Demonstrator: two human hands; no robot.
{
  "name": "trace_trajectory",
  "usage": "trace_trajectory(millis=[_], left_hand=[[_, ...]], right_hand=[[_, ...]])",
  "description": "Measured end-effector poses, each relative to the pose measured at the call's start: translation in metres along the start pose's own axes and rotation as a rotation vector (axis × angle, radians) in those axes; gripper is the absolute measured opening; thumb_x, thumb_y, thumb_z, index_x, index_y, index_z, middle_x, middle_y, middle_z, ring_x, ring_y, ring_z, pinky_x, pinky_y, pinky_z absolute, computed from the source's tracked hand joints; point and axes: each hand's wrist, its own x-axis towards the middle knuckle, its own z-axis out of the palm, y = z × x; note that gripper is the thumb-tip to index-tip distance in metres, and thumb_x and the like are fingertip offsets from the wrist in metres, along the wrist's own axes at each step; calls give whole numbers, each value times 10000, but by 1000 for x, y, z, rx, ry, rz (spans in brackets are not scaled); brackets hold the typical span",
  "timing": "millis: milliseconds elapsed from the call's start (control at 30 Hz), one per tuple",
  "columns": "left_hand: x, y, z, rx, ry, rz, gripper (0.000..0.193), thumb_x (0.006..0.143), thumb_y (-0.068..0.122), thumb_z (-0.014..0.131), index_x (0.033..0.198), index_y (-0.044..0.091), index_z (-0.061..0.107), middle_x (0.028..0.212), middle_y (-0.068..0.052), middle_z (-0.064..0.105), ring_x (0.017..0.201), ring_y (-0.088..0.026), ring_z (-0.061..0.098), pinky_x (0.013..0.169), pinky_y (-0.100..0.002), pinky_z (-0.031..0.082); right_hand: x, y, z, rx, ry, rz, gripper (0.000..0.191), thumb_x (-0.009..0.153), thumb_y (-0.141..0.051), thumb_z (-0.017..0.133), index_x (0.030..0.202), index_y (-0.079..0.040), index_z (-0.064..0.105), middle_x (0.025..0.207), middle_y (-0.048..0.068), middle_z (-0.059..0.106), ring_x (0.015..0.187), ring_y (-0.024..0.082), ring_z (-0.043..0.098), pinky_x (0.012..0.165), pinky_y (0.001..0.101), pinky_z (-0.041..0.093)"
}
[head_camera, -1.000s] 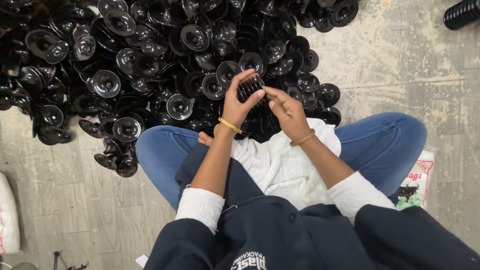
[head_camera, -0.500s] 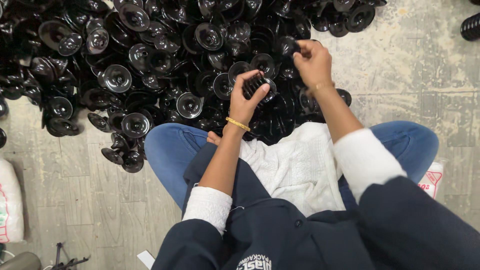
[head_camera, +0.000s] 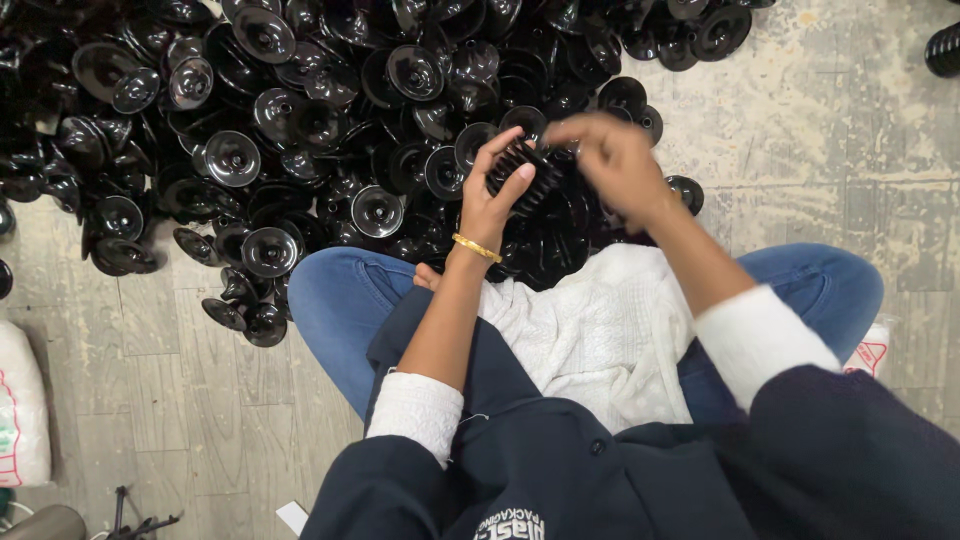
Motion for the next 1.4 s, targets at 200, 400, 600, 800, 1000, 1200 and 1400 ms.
trace_trajectory(millis=[200,400,600,800,1000,1200,1400], left_hand=[[-2,-5,-6,81,26,-17,542,938,200,749,1429,74,558,1324,-91,677,1217,-168,629,1076,-316,496],[-2,-10,-2,41,30,-19,504,993,179,724,1458,56,574,1347,-116,687,1270,-179,615,1129,-314,462],[-3,-6,-2,-110,-5,-88,597,986,166,700,1539,99,486,1400,-101,648,1285,-162,594,1125,-299,461],[-4,2,-2,-100,-6,-118,531,992,179,710,1496,78,576,1295,-89,658,1167,-168,599,1057,-310,480],[-6,3,-1,138,23,2,519,990,220,705,1476,86,585,1325,-45,662,1212,-135,592,1109,-287,442],[-5,1,-2,-82,74,-94,542,988,178,706,1504,85,566,1319,-55,639,1182,-137,583,1066,-284,466],[-2,0,-1,-213,14,-122,560,989,135,681,1521,108,507,1365,-47,627,1209,-121,593,1062,-274,483]], right_hand=[[74,106,-20,-519,314,74,343,900,-44,722,1241,-4,721,1153,212,726,1030,372,706,919,376,542],[27,49,-8,-166,324,308,279,996,-112,652,1261,-54,716,1063,137,783,927,232,741,844,302,564],[-24,-36,25,1,72,262,345,1000,-50,616,1339,-35,674,1184,103,766,969,129,685,854,264,552],[-17,-34,3,242,-211,240,560,866,78,471,1390,-50,622,1312,70,709,1132,110,662,990,260,520],[61,47,-3,-325,191,240,306,1000,-86,643,1303,-68,688,1190,172,733,1012,261,726,901,356,556],[64,67,-6,-399,302,172,259,1005,-82,648,1248,-60,736,1125,173,762,915,269,741,852,348,566],[-3,-11,15,103,75,245,255,1055,-76,597,1288,-29,690,1140,29,726,953,59,608,849,226,504]])
